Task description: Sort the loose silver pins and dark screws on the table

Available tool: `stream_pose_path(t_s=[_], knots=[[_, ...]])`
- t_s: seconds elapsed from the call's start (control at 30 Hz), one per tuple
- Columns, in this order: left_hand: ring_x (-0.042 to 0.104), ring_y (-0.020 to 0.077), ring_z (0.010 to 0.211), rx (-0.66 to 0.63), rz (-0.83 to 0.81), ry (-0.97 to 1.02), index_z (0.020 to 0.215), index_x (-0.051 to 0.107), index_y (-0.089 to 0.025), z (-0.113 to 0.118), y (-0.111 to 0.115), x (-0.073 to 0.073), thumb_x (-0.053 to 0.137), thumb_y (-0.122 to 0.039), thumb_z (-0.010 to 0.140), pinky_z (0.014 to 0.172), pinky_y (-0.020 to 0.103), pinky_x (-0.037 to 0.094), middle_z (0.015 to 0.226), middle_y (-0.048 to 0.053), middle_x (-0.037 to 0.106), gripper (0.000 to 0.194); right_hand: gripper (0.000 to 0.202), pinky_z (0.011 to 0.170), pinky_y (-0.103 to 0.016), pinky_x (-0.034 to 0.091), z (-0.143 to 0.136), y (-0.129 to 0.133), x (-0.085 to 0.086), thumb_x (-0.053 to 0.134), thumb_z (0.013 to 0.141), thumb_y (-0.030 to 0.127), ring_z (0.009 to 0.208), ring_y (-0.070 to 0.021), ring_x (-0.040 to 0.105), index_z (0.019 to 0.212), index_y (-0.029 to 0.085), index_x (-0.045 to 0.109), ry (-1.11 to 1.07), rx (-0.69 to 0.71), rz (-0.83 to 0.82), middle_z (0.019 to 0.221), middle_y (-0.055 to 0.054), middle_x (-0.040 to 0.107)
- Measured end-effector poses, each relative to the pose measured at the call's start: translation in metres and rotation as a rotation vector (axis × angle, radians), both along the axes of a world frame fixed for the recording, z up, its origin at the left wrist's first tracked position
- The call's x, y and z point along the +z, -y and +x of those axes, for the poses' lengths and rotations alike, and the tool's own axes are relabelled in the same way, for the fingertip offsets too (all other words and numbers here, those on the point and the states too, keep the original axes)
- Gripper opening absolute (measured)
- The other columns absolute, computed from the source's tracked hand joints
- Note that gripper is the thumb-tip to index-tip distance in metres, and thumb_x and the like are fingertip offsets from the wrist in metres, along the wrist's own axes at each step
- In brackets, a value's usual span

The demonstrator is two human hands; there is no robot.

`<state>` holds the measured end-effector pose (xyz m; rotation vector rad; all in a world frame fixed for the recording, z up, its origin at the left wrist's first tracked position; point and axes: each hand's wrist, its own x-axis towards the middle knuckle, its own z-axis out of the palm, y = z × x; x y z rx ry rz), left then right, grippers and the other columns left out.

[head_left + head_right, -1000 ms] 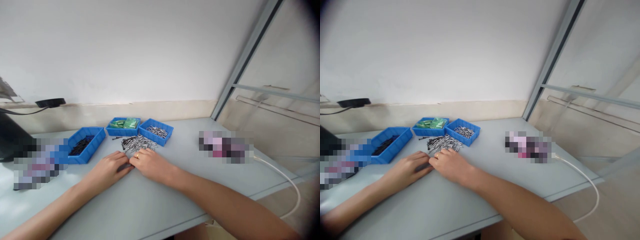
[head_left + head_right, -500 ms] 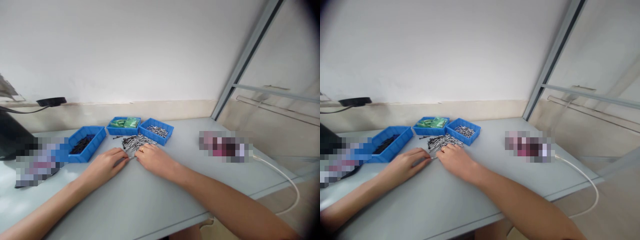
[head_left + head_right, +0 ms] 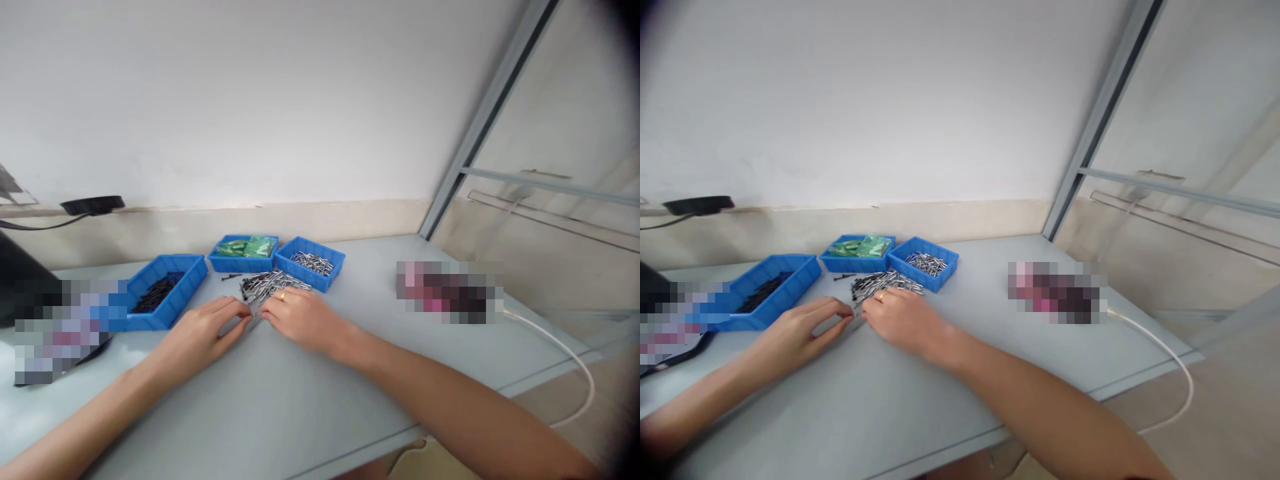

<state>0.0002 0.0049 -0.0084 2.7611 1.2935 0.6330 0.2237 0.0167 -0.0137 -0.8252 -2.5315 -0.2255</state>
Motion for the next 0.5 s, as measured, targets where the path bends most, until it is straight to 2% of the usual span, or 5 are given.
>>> stream_pose_path(t_s=[0.3, 0.5], knots=[[0.066, 0.0177, 0.084, 0.027, 0.009, 0.015, 0.098, 0.059, -0.021, -0.0032, 0.0012, 0.0017, 0.04, -0.04, 0.097, 0.075, 0.026, 0.05, 0.094, 0.002, 0.068, 0.027, 0.024, 0.08, -0.029, 0.044, -0.0011, 0.0016, 0.0015, 0.041, 0.101, 0.025, 0.087, -0.0163, 0.06, 0.092, 0.016, 0.061, -0.039, -0.101, -0.048, 0.089, -0.004, 0.068], [0.066, 0.0176, 0.083, 0.018, 0.002, 0.017, 0.098, 0.06, -0.021, -0.001, 0.0012, 0.0028, 0.039, -0.041, 0.097, 0.071, 0.025, 0.05, 0.092, 0.002, 0.069, 0.028, 0.025, 0.081, -0.028, 0.043, -0.0008, 0.0022, 0.0036, 0.04, 0.101, 0.025, 0.087, -0.0156, 0.06, 0.092, 0.015, 0.061, -0.044, -0.092, -0.067, 0.09, -0.005, 0.067]])
